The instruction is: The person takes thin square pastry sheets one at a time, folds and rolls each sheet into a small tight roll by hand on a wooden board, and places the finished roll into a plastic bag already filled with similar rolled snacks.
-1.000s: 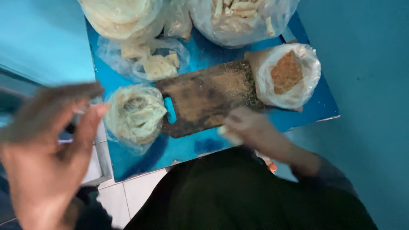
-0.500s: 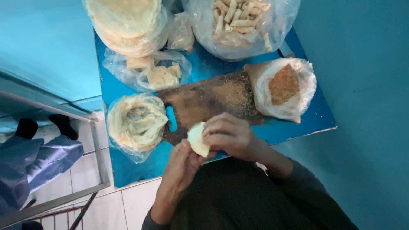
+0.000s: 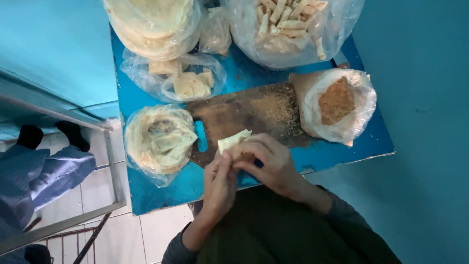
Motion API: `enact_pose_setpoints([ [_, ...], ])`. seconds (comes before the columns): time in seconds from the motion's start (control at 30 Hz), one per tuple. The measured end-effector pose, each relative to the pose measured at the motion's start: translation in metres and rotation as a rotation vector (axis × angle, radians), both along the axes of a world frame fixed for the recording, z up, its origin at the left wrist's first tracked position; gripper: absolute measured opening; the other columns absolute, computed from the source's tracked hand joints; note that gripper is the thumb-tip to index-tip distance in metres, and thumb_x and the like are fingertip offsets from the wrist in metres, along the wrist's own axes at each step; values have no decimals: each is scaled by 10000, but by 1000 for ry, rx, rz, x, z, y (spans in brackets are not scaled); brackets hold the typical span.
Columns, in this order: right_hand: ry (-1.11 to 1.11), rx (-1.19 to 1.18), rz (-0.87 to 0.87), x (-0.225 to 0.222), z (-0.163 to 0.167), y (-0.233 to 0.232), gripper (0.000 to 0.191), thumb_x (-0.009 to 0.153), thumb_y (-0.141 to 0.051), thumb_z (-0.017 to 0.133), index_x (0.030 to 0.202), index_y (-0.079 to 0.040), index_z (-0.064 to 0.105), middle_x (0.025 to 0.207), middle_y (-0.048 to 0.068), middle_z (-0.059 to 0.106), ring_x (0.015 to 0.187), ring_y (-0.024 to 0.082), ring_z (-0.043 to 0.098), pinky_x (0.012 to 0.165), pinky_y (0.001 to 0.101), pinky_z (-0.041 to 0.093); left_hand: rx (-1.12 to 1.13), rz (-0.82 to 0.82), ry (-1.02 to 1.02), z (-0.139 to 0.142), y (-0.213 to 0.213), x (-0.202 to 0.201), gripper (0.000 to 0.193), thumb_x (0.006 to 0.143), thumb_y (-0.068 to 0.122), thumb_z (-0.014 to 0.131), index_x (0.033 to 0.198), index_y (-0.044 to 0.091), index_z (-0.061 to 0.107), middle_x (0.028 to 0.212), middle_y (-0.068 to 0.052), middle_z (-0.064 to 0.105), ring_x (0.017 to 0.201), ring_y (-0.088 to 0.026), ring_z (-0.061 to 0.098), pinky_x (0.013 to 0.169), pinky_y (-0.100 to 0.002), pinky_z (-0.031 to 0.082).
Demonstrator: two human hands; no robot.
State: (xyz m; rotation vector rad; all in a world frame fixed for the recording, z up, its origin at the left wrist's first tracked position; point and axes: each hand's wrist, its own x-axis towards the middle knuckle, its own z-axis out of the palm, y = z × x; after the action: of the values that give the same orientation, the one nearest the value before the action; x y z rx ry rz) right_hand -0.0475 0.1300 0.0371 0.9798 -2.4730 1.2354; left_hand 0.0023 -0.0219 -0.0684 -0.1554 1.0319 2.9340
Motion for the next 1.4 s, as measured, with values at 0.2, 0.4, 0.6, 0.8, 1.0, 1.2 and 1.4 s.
enact_pose_setpoints([
  [0.2,-208,-152,-63,-7,-15,2,208,893,-63,776,1084,-59,693,1127,94,721,993,188,749,807,281,616,77,-5,-111,18,-4,-6,372,1115,250,499,1250,-71,630,1279,-154,659,1193,-230,622,1082,-405,469],
  [0.4,-673,-451,-48,-15,-38,8,174,938,-31,703,1103,-32,649,1131,48,709,1028,111,706,875,263,605,31,-9,-108,33,-11,-7,376,1058,212,544,1303,-64,618,1301,-158,671,1207,-229,645,1078,-403,499],
  [0.6,-845,-501,3,-20,-58,18,186,964,-24,676,1147,-25,639,1069,55,697,980,113,680,866,277,570,-292,68,-5,36,-9,-7,448,934,33,720,1357,-57,603,1255,-100,699,1124,-159,674,987,-316,536],
  [0.8,-1070,-787,94,-18,-63,20,162,977,-1,654,1132,-12,608,1101,91,702,1015,172,695,891,334,585,-478,190,-116,31,-10,-2,278,967,60,729,1219,-54,703,1096,-83,751,933,-113,693,807,-259,554],
  [1.0,-1357,-1245,32,-27,-55,18,258,948,-78,593,1206,-63,607,1139,114,698,1040,215,707,915,382,594,-396,401,-177,26,-19,6,259,980,53,694,1208,-70,677,1109,-109,753,933,-137,710,815,-275,565],
  [1.2,-459,-565,-205,-30,-29,21,166,992,-78,680,1156,-76,650,1159,97,702,1073,209,723,926,377,618,-207,537,-147,36,-41,24,309,1004,67,630,1272,-86,624,1213,-153,715,1035,-188,705,903,-321,566],
  [1.4,269,335,-119,-20,-16,-21,365,881,3,659,1242,-42,686,1215,146,712,1094,329,694,915,410,576,-189,518,-125,34,-44,30,303,1022,66,618,1269,-109,622,1216,-179,711,1036,-208,709,910,-334,573],
])
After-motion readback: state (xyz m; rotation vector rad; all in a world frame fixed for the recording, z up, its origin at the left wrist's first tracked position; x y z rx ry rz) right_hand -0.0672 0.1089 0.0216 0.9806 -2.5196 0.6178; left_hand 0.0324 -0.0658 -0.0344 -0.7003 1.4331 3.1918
